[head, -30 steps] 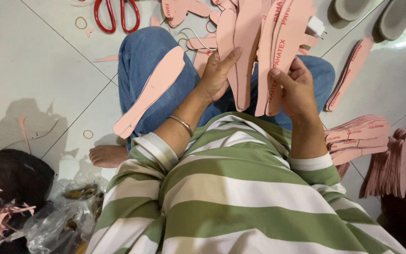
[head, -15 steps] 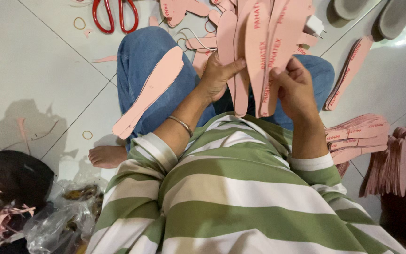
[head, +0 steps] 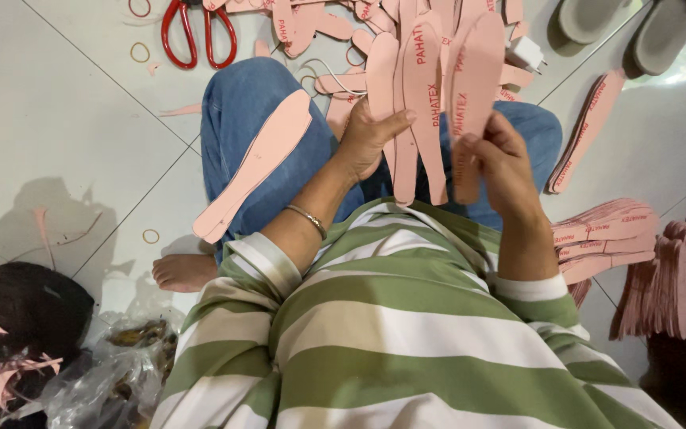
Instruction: The person sits on the floor and sorts through a large pile of pink foam insole blanks, picking up pieces one at a time, matching pairs, and placing matched pairs onto a growing stack beside them. Scissors and rubber bands lie on the floor nearby but are not used.
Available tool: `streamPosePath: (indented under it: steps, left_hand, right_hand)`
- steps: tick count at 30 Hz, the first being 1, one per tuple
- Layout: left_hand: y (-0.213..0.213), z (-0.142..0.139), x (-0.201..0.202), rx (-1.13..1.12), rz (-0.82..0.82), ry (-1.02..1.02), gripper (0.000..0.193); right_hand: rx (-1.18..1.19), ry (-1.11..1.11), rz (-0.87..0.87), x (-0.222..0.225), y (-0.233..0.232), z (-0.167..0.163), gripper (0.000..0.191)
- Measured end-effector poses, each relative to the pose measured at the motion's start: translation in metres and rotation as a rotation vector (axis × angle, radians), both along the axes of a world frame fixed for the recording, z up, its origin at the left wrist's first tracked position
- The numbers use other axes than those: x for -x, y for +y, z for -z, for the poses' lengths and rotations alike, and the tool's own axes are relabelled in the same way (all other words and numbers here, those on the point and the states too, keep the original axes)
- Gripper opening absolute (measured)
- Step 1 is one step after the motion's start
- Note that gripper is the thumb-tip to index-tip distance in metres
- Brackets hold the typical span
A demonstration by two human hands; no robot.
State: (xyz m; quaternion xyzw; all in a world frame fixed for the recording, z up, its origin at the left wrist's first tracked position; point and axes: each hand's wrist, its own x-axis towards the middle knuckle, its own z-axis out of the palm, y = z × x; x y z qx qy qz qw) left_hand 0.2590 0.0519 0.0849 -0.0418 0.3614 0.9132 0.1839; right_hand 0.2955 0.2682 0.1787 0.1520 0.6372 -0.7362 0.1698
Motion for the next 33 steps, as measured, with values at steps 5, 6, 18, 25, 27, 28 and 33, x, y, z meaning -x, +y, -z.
streamPosePath:
  steps: [5, 6, 18, 25, 27, 28, 33]
  left_hand:
    - [-0.003, -0.001, 0.001, 0.006, -0.011, 0.008, 0.03]
    - [-0.003, -0.001, 0.001, 0.007, -0.008, 0.015, 0.03]
    - [-0.001, -0.009, -0.002, 0.06, 0.031, 0.002, 0.032]
    - [-0.003, -0.016, -0.003, 0.016, 0.057, -0.017, 0.034]
    - [-0.003, -0.014, -0.003, -0.001, 0.034, -0.027, 0.035]
    - [-0.003, -0.012, -0.003, 0.001, 0.033, -0.022, 0.033]
    - [-0.002, 0.004, 0.001, 0.003, 0.049, -0.079, 0.027]
  right_hand:
    - [-0.811, -0.075, -0.034, -0.012, 0.046, -0.012, 0.034]
    - [-0.867, -0.007, -0.088, -0.018, 0.053, -0.011, 0.036]
    - [-1.373, 0.563, -0.189, -0.033, 0.03, 0.002, 0.052]
    - [-0.664, 0.382, -0.16, -0.024, -0.048, 0.016, 0.047]
    - [-0.656, 0.369, -0.141, -0.022, -0.051, 0.022, 0.041]
    - [-0.611, 0.343, -0.133, -0.022, -0.05, 0.025, 0.037]
    - [-0.311, 0.281, -0.068, -0.022, -0.033, 0.04, 0.027]
